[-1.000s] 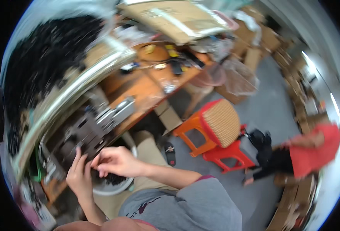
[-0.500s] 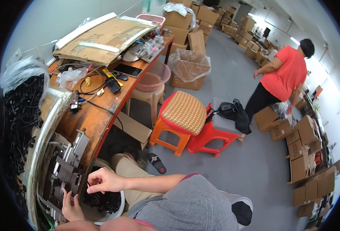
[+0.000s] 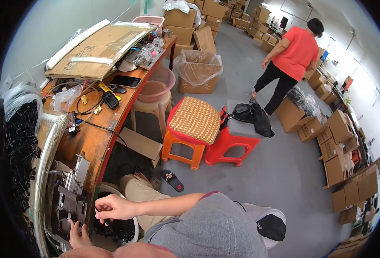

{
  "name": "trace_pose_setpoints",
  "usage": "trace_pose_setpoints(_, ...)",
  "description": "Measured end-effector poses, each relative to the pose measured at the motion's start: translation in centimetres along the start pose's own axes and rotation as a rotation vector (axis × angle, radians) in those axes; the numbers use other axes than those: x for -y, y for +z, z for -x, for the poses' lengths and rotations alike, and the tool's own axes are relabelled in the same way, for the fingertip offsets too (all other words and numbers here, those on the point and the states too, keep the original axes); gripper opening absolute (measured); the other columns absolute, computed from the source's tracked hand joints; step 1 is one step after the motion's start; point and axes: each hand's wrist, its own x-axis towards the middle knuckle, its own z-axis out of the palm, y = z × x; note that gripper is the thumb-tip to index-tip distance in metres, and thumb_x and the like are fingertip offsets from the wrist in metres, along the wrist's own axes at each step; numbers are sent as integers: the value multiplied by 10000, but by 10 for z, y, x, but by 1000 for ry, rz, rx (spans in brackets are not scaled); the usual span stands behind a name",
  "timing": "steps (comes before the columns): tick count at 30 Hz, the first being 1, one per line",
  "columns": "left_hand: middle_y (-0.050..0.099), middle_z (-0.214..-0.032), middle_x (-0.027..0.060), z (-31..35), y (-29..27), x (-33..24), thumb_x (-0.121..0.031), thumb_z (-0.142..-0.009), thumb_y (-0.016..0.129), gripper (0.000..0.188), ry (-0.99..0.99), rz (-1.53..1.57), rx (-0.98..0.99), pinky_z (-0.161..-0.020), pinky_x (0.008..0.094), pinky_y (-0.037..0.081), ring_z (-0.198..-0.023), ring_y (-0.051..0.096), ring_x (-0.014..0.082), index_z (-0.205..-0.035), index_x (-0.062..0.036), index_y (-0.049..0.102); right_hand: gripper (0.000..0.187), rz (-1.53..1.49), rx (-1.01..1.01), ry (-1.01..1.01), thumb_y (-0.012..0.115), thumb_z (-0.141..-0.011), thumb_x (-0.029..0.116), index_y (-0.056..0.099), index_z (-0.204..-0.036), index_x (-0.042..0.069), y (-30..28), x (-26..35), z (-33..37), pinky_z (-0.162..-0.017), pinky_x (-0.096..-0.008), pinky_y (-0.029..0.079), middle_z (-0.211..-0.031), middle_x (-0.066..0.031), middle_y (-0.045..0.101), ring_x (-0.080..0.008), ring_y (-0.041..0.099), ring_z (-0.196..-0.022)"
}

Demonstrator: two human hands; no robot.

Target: Sorting and packaging small black plastic components using a pneumatic assembly or sorting fixture.

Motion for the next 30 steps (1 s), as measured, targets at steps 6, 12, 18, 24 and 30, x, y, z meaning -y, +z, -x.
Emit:
trace_pose_setpoints(6, 711, -1082, 81, -1, -30, -64, -457, -804, 750, 447, -34, -188, 58, -816, 329, 541, -932, 699, 240, -1146, -173, 703, 221, 1, 9, -28, 631, -949, 188, 568, -836, 9, -2, -8, 6, -552, -214, 464, -737, -41, 679, -77, 651, -644)
trace_pose_setpoints(12, 616, -1304, 115, -4, 4, 11, -131, -817, 743, 282, 117, -73, -45, -561, 249, 528, -782, 708, 199, -1061, 4, 697, 227, 18, 27, -8, 626, -950, 182, 579, -823, -1, -2, -9, 11, -556, -226, 466, -717, -40, 677, -85, 654, -641)
trace_pose_setpoints(18, 621, -1296, 114, -6, 2, -4, -139, -816, 741, 281, -76, 3, 29, -532, 261, 527, -690, 701, 184, -1056, 3, 700, 248, 43, -20, 2, 565, -978, 188, 582, -836, -15, -7, -7, 16, -587, -249, 490, -753, -72, 683, -111, 663, -652)
trace_pose_setpoints(24, 628, -1284, 118, -9, 5, 8, -138, -803, 747, 292, -16, -30, 14, -512, 267, 525, -627, 692, 181, -1052, 9, 699, 246, 68, -9, 54, 529, -991, 177, 568, -884, -41, -13, -3, 22, -608, -266, 508, -759, -92, 681, -129, 659, -640)
trace_pose_setpoints(30, 620, -1288, 132, -13, -7, -21, -130, -770, 762, 294, -167, -35, 107, -608, 293, 548, -836, 715, 234, -1022, 9, 703, 207, 114, -12, 118, 524, -1002, 179, 572, -954, -17, -17, 8, 32, -627, -247, 499, -761, -74, 682, -100, 643, -643)
